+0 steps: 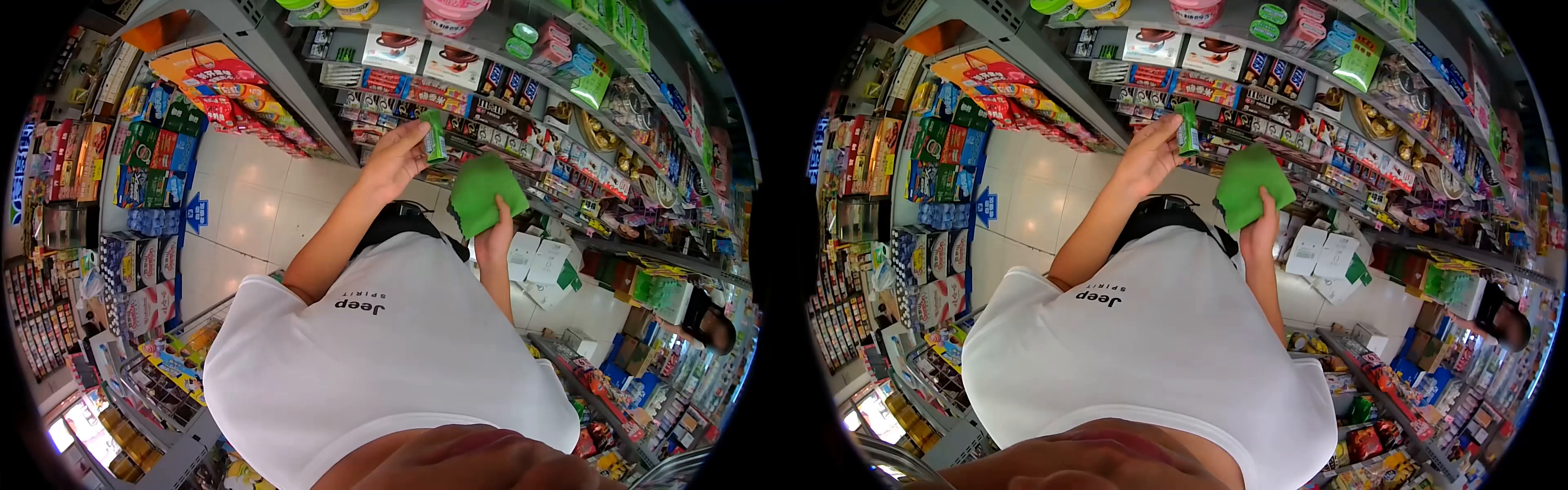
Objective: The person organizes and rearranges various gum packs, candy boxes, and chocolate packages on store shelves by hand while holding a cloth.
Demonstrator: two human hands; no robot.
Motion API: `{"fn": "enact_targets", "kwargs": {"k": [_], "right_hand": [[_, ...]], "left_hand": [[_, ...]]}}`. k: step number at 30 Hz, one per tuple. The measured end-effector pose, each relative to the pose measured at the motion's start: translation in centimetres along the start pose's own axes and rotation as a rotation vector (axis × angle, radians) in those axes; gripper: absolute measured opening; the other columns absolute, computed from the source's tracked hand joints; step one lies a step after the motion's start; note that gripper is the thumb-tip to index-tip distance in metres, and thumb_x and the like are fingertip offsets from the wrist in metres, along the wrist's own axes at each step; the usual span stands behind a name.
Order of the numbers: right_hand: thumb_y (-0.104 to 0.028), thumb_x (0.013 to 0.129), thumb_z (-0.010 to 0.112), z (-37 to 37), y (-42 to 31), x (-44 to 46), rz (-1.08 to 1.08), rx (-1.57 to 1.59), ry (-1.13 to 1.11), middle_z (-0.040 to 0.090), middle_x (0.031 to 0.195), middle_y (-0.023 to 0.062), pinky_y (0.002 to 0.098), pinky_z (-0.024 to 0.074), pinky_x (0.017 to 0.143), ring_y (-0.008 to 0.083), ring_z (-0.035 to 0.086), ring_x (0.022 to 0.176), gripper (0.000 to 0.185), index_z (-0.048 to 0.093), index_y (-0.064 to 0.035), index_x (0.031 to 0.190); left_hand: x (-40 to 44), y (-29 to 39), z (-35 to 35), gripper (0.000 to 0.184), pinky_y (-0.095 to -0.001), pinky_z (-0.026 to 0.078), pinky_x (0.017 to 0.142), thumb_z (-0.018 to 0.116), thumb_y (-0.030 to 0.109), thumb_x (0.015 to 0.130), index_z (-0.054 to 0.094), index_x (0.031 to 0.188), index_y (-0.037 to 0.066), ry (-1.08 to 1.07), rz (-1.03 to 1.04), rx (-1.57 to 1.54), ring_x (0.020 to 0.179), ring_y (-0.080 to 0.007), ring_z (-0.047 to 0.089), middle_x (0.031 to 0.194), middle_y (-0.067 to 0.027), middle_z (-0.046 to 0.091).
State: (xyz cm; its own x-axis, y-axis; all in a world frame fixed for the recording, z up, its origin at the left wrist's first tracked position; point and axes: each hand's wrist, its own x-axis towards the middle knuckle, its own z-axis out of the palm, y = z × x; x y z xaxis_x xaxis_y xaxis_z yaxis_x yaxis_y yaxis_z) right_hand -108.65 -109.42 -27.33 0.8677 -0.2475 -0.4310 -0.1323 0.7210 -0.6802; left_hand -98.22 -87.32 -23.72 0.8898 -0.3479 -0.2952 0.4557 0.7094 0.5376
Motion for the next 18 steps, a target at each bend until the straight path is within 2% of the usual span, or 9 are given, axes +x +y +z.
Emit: {"fn": "enact_targets", "kwargs": {"k": [1,2,6,9,10,13,14,18], "right_hand": [[-0.02,0.102,0.056,1.5,-0.4,-1.0,-0.058,-0.047,-0.036,0.053,0.144,0.011,0.0419,0.0452,0.108,0.0264,0.053,0.131,0.051,0.041,-0.004,0.148],[-0.019,0.101,0.058,3.0,-0.6,-1.6,-0.132,-0.084,-0.037,0.056,0.14,0.0111,0.0404,0.0451,0.107,0.0248,0.055,0.129,0.047,0.046,-0.0028,0.144],[-0.013,0.101,0.061,6.2,-0.7,-1.5,-0.333,-0.491,-0.188,0.059,0.133,0.0103,0.0354,0.0473,0.1,0.0198,0.059,0.12,0.042,0.052,-0.0003,0.14],[-0.018,0.104,0.057,8.9,-0.2,-2.9,-0.432,-0.692,-0.281,0.061,0.133,0.0096,0.0299,0.0415,0.104,0.0161,0.055,0.123,0.042,0.054,0.0019,0.141],[-0.014,0.1,0.06,9.2,0.1,-2.9,-0.529,-0.691,-0.327,0.058,0.138,0.014,0.034,0.0412,0.107,0.0226,0.056,0.126,0.043,0.056,0.0022,0.14],[-0.01,0.093,0.065,9.1,-1.0,-3.0,-1.061,-1.238,-0.497,0.055,0.141,0.0189,0.0405,0.0406,0.11,0.0317,0.055,0.129,0.046,0.06,0.002,0.137],[-0.01,0.087,0.069,9.0,-1.0,-3.0,-1.135,-1.207,-0.53,0.054,0.142,0.0213,0.0452,0.041,0.111,0.0381,0.054,0.129,0.047,0.064,0.0009,0.133],[-0.009,0.09,0.067,9.5,-1.2,-2.2,-1.295,-1.143,-0.408,0.055,0.14,0.0182,0.0449,0.0435,0.107,0.0369,0.054,0.128,0.044,0.064,0.0009,0.132]], "left_hand": [[-0.8,0.1,0.4,0.024,-0.034,0.056,0.083,0.069,0.021,0.099,0.064,0.118,0.007,-0.008,0.013,0.012,0.093,-0.0139,0.067,0.105,-0.0025,0.07],[-1.4,0.2,0.7,0.026,-0.0325,0.055,0.081,0.07,0.02,0.098,0.063,0.119,0.008,-0.021,0.028,0.024,0.091,-0.0122,0.066,0.105,-0.0011,0.07],[-2.6,-0.1,1.8,0.032,-0.0289,0.056,0.082,0.072,0.014,0.096,0.062,0.124,0.002,-0.043,0.021,0.114,0.097,-0.0118,0.067,0.11,-0.0031,0.07],[-3.4,-0.6,3.0,0.032,-0.0293,0.057,0.082,0.072,0.013,0.096,0.062,0.124,0.001,-0.051,0.124,0.13,0.097,-0.0118,0.068,0.111,-0.0046,0.07],[-3.3,-0.3,3.1,0.033,-0.0283,0.056,0.082,0.072,0.012,0.096,0.062,0.125,0.001,-0.06,0.156,0.128,0.097,-0.0117,0.068,0.111,-0.0056,0.071],[-3.0,0.7,2.6,0.034,-0.0275,0.056,0.082,0.073,0.011,0.095,0.063,0.125,0.001,-0.038,0.224,0.191,0.097,-0.0118,0.067,0.11,-0.0057,0.07],[-3.0,0.9,2.9,0.035,-0.0266,0.055,0.083,0.074,0.01,0.093,0.062,0.125,0.0,-0.039,0.254,0.249,0.097,-0.0114,0.066,0.109,-0.0052,0.069],[-3.7,1.3,3.7,0.034,-0.0263,0.055,0.085,0.073,0.006,0.093,0.062,0.125,-0.001,-0.175,0.273,0.382,0.098,-0.0119,0.066,0.109,-0.0058,0.069]]}}
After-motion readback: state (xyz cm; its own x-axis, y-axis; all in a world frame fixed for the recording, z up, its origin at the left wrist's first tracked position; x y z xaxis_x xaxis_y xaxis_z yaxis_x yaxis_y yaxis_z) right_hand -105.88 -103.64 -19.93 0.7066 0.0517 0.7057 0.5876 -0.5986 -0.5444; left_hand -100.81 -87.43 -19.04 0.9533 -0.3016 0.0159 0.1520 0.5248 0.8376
